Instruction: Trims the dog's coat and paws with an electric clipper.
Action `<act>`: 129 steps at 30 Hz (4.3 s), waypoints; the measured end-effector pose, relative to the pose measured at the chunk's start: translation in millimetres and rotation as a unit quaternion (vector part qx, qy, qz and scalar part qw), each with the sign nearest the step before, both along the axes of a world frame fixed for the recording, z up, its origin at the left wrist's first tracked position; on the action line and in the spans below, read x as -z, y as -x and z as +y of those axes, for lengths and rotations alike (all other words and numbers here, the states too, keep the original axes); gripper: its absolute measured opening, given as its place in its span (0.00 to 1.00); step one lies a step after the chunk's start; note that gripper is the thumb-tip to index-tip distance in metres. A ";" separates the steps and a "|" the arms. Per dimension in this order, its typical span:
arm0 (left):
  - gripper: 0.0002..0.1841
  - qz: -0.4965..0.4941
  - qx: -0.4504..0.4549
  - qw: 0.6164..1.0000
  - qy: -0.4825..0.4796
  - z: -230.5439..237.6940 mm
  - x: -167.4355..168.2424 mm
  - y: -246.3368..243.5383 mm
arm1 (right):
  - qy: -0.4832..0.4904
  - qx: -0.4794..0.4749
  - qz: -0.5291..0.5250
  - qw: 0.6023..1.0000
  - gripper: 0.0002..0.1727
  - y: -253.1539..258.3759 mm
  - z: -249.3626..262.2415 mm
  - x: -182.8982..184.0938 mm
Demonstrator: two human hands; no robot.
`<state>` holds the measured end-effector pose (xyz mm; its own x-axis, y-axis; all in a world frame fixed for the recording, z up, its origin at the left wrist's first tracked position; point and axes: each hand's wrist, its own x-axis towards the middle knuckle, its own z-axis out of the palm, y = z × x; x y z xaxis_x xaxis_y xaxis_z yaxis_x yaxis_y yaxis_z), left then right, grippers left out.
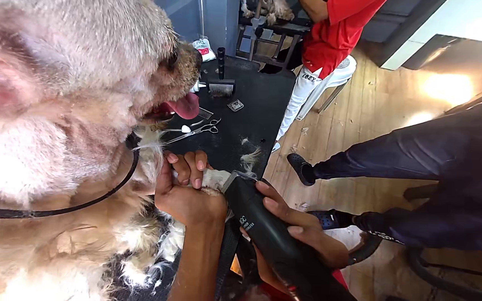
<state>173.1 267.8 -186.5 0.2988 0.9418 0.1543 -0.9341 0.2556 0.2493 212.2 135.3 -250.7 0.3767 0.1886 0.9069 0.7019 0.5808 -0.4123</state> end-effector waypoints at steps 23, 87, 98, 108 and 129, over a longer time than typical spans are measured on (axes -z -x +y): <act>0.29 0.060 -0.032 0.998 0.011 1.1 -1.0 -0.9 | 0.034 -0.265 0.371 0.889 0.26 -2.3 -17.4 -43.1; 0.25 0.079 -0.066 0.992 0.073 2.8 2.7 -10.9 | 0.093 -0.098 0.027 0.990 0.35 -21.6 0.9 -30.5; 0.26 0.076 -0.060 0.993 0.067 0.6 7.9 -13.9 | 0.063 -0.070 0.017 0.995 0.34 -18.1 2.6 -39.3; 0.26 0.099 -0.047 0.993 0.035 -5.2 7.5 -8.8 | 0.072 -0.073 -0.003 0.995 0.33 -17.9 6.4 -39.1; 0.23 -0.001 -0.011 0.995 0.102 0.7 -18.4 4.6 | 0.115 -0.074 -0.061 0.989 0.27 0.9 -49.4 -13.0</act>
<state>168.5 268.5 -168.0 0.2786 0.9596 -0.0400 -0.9402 0.2810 0.1925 211.4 85.9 -237.7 0.2204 0.4402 0.8704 0.6695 0.5807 -0.4632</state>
